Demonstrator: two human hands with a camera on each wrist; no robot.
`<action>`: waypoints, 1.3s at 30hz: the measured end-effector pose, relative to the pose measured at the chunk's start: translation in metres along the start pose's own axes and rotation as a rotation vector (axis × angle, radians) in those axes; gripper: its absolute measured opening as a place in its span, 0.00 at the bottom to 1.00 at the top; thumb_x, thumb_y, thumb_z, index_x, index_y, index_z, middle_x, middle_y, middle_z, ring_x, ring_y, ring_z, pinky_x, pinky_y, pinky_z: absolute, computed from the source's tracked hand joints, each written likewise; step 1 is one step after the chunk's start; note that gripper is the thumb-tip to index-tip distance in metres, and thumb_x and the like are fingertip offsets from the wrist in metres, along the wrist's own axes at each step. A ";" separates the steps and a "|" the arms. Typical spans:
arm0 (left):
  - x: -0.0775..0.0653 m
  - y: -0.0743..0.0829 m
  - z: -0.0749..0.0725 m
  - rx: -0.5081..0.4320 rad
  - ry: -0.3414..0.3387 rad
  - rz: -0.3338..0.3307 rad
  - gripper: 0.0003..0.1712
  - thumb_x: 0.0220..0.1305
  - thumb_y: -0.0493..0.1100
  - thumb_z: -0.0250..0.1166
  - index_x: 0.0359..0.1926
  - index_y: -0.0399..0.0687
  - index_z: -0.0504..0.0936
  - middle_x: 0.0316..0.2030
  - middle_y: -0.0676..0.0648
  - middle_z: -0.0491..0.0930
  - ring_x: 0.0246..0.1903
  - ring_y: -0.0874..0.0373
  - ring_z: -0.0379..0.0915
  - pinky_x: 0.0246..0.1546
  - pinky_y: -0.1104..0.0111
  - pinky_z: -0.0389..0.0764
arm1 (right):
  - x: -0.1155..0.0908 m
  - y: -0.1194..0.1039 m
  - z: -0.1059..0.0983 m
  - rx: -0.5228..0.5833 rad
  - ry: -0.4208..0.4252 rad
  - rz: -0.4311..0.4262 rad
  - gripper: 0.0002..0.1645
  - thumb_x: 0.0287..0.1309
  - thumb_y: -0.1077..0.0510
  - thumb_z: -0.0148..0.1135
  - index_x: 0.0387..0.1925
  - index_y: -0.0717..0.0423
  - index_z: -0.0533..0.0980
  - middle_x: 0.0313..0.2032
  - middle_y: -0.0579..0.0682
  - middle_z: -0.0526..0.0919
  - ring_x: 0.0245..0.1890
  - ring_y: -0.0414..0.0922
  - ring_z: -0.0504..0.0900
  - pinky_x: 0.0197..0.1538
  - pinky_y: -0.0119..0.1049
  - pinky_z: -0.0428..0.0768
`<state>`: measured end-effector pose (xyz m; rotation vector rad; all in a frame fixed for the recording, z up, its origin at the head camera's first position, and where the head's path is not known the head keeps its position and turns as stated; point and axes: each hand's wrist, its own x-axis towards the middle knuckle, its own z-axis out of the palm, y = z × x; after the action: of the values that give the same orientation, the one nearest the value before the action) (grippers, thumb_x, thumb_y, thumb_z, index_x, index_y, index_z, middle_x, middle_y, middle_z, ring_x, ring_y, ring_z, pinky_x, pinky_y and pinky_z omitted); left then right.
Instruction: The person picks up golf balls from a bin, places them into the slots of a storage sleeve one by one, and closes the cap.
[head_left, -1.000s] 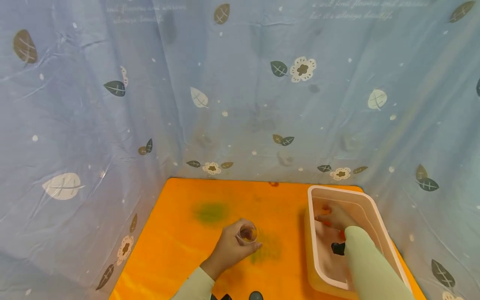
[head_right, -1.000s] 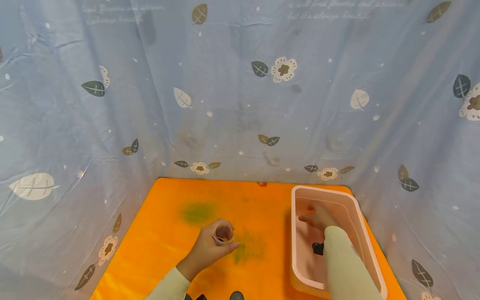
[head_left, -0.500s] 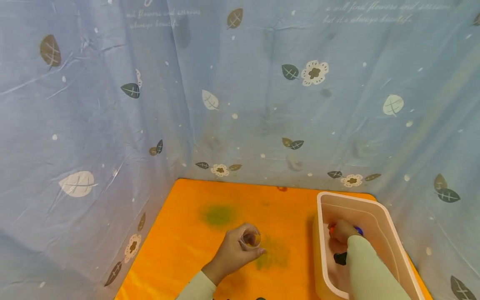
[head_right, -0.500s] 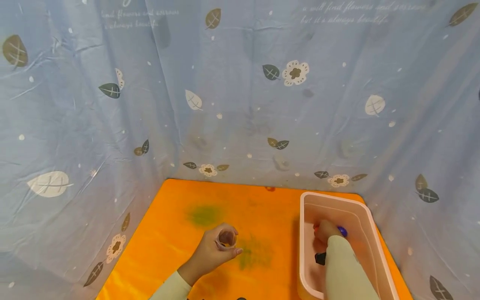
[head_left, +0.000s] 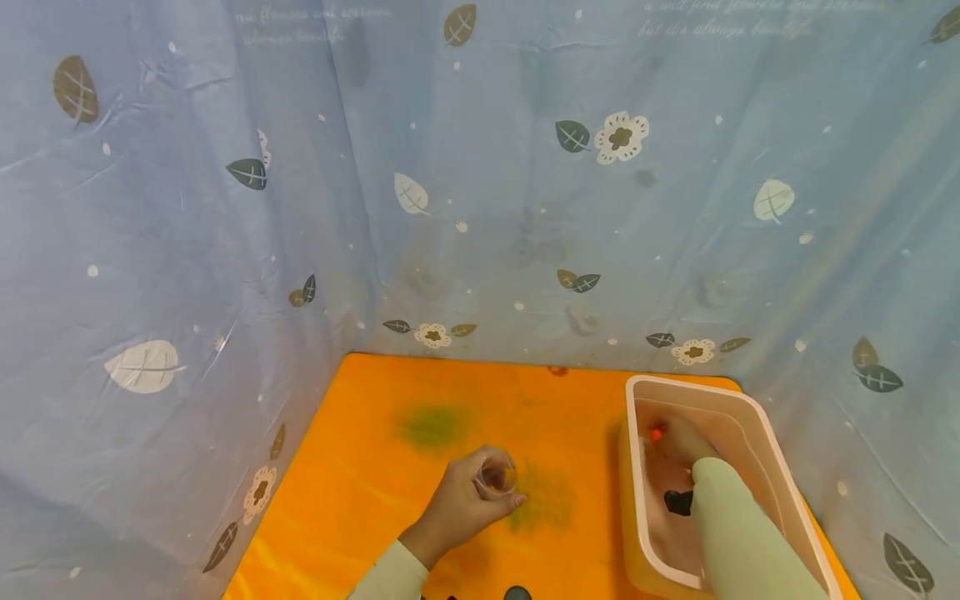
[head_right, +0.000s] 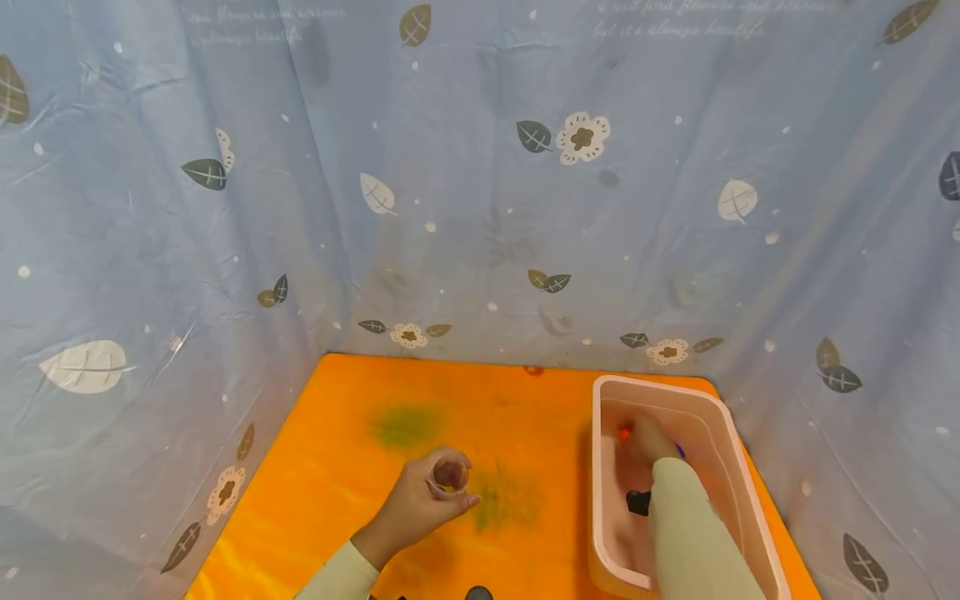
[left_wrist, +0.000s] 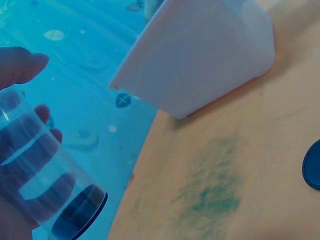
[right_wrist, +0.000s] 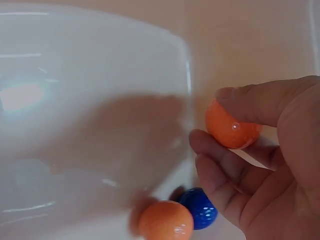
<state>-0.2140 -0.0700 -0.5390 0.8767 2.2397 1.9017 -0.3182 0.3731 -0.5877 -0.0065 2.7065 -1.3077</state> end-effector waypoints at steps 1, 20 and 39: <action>0.000 0.000 0.000 0.003 -0.001 -0.008 0.20 0.70 0.42 0.79 0.56 0.57 0.81 0.41 0.46 0.83 0.37 0.57 0.84 0.38 0.61 0.89 | 0.000 -0.005 -0.002 -0.029 0.008 -0.008 0.14 0.58 0.72 0.59 0.47 0.66 0.77 0.36 0.55 0.77 0.36 0.52 0.75 0.37 0.41 0.74; 0.001 -0.003 0.004 -0.011 -0.049 -0.031 0.18 0.71 0.45 0.79 0.54 0.55 0.80 0.40 0.44 0.81 0.26 0.61 0.79 0.32 0.65 0.85 | -0.015 -0.045 -0.027 -0.161 0.158 -0.199 0.20 0.63 0.73 0.73 0.55 0.74 0.78 0.49 0.67 0.81 0.45 0.62 0.78 0.46 0.51 0.82; 0.004 -0.003 0.006 -0.020 -0.055 -0.053 0.18 0.71 0.45 0.79 0.55 0.55 0.81 0.44 0.37 0.82 0.28 0.58 0.82 0.34 0.65 0.86 | -0.036 -0.093 -0.033 -0.138 0.283 -0.215 0.23 0.72 0.63 0.73 0.63 0.64 0.77 0.58 0.69 0.73 0.47 0.65 0.82 0.46 0.51 0.83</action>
<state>-0.2163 -0.0628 -0.5423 0.8475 2.1864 1.8509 -0.2914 0.3436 -0.4904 -0.1415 3.1078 -1.2552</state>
